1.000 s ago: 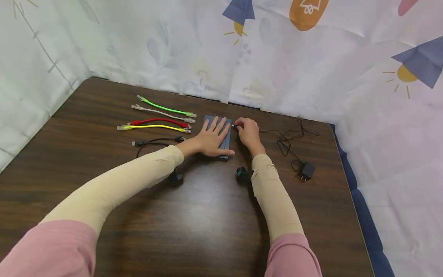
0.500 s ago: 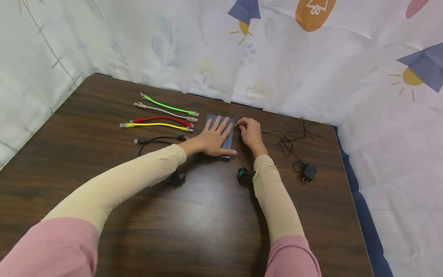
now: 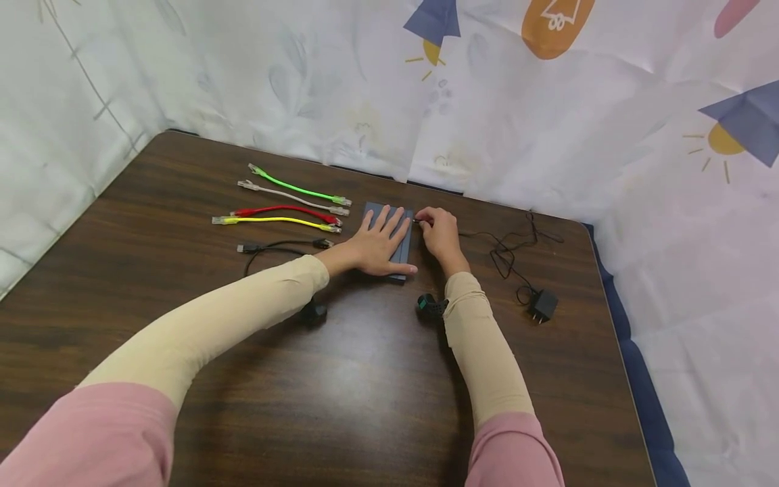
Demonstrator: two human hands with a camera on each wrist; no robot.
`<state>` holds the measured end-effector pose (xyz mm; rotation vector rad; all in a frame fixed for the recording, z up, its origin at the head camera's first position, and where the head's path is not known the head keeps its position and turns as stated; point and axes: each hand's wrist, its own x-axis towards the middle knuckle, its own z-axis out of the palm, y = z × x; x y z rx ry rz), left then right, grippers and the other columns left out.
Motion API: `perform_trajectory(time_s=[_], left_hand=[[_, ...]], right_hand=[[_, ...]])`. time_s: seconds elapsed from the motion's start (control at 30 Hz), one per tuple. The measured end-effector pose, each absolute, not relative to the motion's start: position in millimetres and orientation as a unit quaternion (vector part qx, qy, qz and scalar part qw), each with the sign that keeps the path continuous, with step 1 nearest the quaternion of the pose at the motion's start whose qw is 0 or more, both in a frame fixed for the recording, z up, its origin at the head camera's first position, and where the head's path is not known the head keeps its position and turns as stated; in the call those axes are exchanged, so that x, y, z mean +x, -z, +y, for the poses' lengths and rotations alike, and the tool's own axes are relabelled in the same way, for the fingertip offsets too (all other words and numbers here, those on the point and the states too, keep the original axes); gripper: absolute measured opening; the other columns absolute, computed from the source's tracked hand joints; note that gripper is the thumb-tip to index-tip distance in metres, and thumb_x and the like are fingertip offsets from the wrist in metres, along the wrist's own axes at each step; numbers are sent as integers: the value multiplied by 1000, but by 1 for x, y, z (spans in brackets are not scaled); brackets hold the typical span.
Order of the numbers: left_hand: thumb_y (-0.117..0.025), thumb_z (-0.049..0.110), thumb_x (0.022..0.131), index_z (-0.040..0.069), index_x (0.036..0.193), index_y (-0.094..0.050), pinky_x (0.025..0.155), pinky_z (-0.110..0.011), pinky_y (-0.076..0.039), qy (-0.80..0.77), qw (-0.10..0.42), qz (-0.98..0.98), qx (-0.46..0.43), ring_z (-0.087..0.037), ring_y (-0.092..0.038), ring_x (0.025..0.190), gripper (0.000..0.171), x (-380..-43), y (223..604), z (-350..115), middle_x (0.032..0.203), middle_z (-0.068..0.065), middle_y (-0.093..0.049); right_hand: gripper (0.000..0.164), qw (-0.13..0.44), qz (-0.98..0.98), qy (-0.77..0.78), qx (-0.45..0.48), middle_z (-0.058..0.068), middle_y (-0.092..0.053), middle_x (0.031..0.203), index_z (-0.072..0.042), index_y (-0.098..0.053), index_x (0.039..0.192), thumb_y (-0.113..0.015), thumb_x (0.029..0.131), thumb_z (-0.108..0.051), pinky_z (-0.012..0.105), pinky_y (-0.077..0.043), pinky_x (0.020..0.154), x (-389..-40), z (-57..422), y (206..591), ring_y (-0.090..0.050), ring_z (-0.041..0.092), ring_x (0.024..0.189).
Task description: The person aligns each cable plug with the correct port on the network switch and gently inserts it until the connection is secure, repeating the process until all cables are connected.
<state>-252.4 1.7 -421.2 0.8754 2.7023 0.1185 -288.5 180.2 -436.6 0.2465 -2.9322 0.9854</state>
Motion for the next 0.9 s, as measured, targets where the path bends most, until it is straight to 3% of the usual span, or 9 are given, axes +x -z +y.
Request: perform_trajectory(time_s=[0.73,0.9], left_hand=[[-29,82,85,13,157,5,119,-60,4,-38,152,940,302,-38,14,149,105,-251,421,3,162,-14,15],[-29,82,85,13,157,5,119,-60,4,-41,150,941,301,-38,13,149,105,-252,422,2,163,-14,15]], right_hand=[[26,23,-937,-338,88,15,-65,119,-5,-66,119,-57,98,-17,47,-46,99,-287,188,436,-59,32,111],[29,12,-943,-318,93,16,-63,121,-5,-65,121,-63,95,-18,48,-45,101,-285,195,434,-58,32,114]])
